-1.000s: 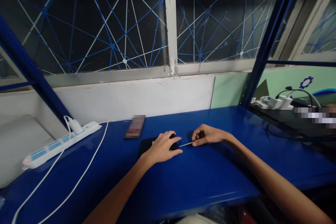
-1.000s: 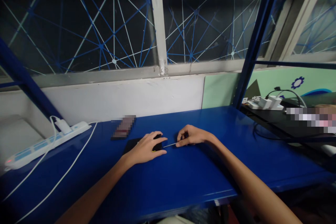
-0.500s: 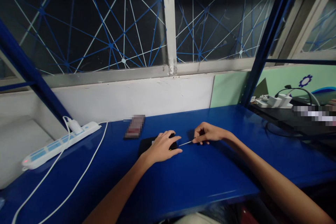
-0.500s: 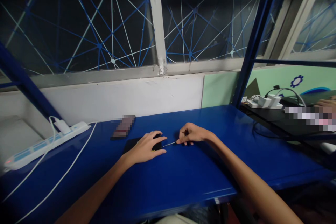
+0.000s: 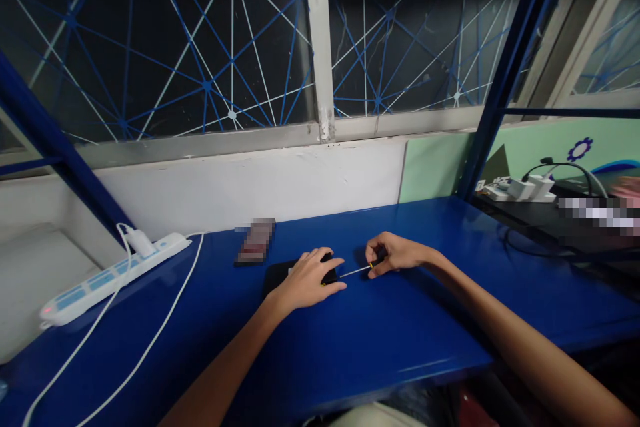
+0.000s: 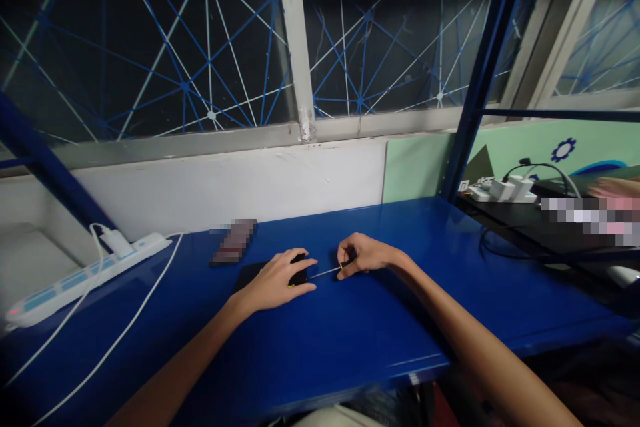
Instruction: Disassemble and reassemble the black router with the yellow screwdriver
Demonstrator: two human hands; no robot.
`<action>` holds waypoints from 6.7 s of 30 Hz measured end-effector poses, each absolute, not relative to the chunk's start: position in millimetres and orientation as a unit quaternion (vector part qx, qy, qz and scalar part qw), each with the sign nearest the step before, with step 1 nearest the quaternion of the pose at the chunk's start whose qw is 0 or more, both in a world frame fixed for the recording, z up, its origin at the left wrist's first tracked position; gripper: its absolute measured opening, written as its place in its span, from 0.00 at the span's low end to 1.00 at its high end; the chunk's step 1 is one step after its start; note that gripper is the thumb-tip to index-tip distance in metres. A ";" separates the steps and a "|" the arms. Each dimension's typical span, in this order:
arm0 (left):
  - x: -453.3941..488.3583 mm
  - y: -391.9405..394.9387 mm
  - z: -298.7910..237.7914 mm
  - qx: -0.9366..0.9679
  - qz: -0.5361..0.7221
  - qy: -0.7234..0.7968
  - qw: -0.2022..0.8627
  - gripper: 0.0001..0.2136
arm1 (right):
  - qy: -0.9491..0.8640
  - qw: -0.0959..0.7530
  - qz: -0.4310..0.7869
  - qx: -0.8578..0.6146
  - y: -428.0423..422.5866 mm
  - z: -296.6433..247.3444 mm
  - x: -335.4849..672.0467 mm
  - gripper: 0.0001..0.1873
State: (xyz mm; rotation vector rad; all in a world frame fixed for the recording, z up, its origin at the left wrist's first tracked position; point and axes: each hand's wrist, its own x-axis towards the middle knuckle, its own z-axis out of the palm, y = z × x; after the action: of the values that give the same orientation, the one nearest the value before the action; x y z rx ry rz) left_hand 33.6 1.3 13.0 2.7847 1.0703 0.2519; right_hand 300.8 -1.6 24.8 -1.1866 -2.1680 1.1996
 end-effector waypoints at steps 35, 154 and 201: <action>32.0 1.6 11.1 0.929 0.086 0.356 0.058 0.26 | -0.750 0.217 0.446 -0.437 -3.8 25.3 298.7 0.20; 32.0 2.8 21.6 0.918 0.119 0.348 0.146 0.38 | -0.772 0.200 0.382 -0.467 9.4 9.0 306.0 0.28; 32.4 -1.7 24.2 0.932 0.117 0.320 0.124 0.36 | -0.824 0.185 0.262 -0.468 12.0 8.6 307.8 0.20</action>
State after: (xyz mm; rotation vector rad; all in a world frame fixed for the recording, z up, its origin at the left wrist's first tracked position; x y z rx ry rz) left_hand 32.4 -1.7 24.2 2.7182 0.9320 0.3425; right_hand 307.8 12.0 8.6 -1.3181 -2.3215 0.7397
